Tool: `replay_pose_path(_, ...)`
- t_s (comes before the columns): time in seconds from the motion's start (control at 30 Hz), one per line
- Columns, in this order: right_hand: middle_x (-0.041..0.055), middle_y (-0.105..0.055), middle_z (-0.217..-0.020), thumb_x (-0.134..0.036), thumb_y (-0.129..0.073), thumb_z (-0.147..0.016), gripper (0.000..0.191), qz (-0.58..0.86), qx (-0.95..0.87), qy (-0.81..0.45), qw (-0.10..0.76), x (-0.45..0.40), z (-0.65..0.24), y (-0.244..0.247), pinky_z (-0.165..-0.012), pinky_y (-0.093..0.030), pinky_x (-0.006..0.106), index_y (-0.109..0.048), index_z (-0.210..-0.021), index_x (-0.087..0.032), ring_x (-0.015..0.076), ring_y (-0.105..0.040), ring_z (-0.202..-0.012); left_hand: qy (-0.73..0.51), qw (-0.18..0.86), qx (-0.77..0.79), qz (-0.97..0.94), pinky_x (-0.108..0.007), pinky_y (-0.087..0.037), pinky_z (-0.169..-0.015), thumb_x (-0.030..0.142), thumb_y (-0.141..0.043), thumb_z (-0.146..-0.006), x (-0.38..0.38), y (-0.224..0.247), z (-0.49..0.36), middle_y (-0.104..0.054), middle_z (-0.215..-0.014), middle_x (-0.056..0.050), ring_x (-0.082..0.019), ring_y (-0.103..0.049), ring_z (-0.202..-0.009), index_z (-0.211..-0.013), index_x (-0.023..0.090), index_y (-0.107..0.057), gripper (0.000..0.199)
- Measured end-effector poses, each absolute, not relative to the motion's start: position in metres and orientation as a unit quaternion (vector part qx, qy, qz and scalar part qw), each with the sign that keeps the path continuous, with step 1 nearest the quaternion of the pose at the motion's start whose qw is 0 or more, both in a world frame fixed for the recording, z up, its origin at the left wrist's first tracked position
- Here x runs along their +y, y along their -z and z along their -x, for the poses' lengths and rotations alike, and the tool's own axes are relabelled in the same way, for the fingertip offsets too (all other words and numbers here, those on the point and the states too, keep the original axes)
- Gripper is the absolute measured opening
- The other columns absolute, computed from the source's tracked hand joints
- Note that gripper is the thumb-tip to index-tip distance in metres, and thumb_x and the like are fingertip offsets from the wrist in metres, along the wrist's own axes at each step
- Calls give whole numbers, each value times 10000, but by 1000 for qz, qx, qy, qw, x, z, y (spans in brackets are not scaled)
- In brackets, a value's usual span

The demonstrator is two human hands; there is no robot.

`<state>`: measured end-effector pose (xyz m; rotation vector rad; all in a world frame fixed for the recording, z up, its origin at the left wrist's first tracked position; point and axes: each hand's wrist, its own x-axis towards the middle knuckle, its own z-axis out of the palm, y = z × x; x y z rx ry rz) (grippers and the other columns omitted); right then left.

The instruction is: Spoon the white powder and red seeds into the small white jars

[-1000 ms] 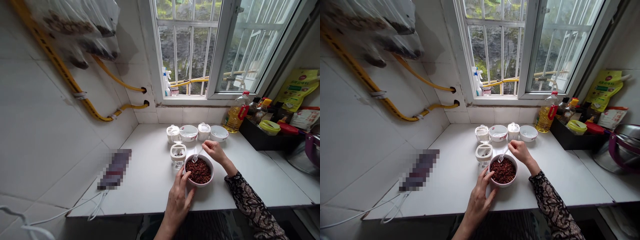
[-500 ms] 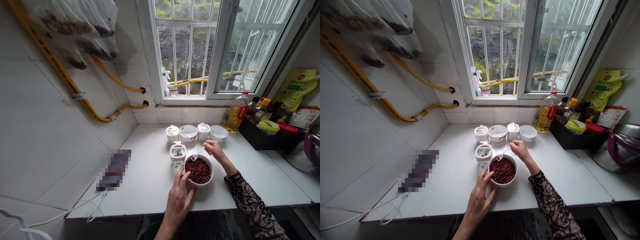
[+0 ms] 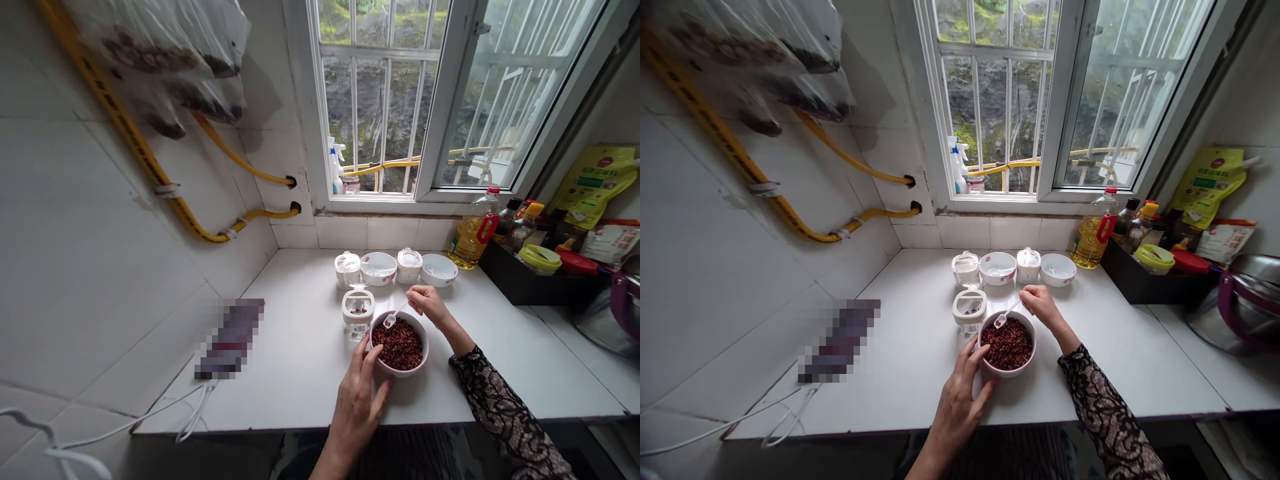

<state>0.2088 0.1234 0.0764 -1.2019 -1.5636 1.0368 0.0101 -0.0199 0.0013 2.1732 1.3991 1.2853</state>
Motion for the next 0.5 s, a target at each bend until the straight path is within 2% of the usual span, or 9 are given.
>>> replay_pose_path(0.13, -39, -419, -426, -471, -570, -754, 383, 480, -615, -422, 463, 125, -203, -79, -401, -267, 245, -420, -499, -229, 87, -330, -391, -439, 134, 484, -745, -440, -512, -1064, 122, -524, -907, -20, -3, -10, -423, -1521, -144, -268, -493, -1386, -1387, 263, -410, 513)
replay_pose_path(0.27, -27, -447, -507, -526, -530, -856, 421, 468, -619, -371, 510, 117, -187, -90, -485, -354, 260, -436, -573, -229, 112, -382, -475, -443, 133, 486, -741, -450, -514, -1064, 116, -528, -898, -19, -1, -11, -433, -1516, -144, -275, -502, -1378, -1384, 262, -424, 518)
replay_pose_path(0.37, 8, -523, -599, -470, -473, -948, 373, 447, -688, -221, 526, 105, -172, -98, -565, -396, 285, -488, -665, -228, 150, -455, -561, -447, 134, 482, -742, -449, -506, -1075, 103, -532, -889, -19, -1, -11, -429, -1523, -139, -275, -487, -1391, -1391, 264, -418, 539)
replay_pose_path(0.5, 54, -618, -702, -321, -456, -972, 277, 373, -812, -42, 447, 95, -163, -100, -694, -406, 334, -537, -727, -221, 184, -527, -648, -452, 132, 477, -743, -432, -505, -1079, 117, -529, -904, -19, -1, -11, -429, -1527, -130, -262, -478, -1399, -1392, 266, -416, 523)
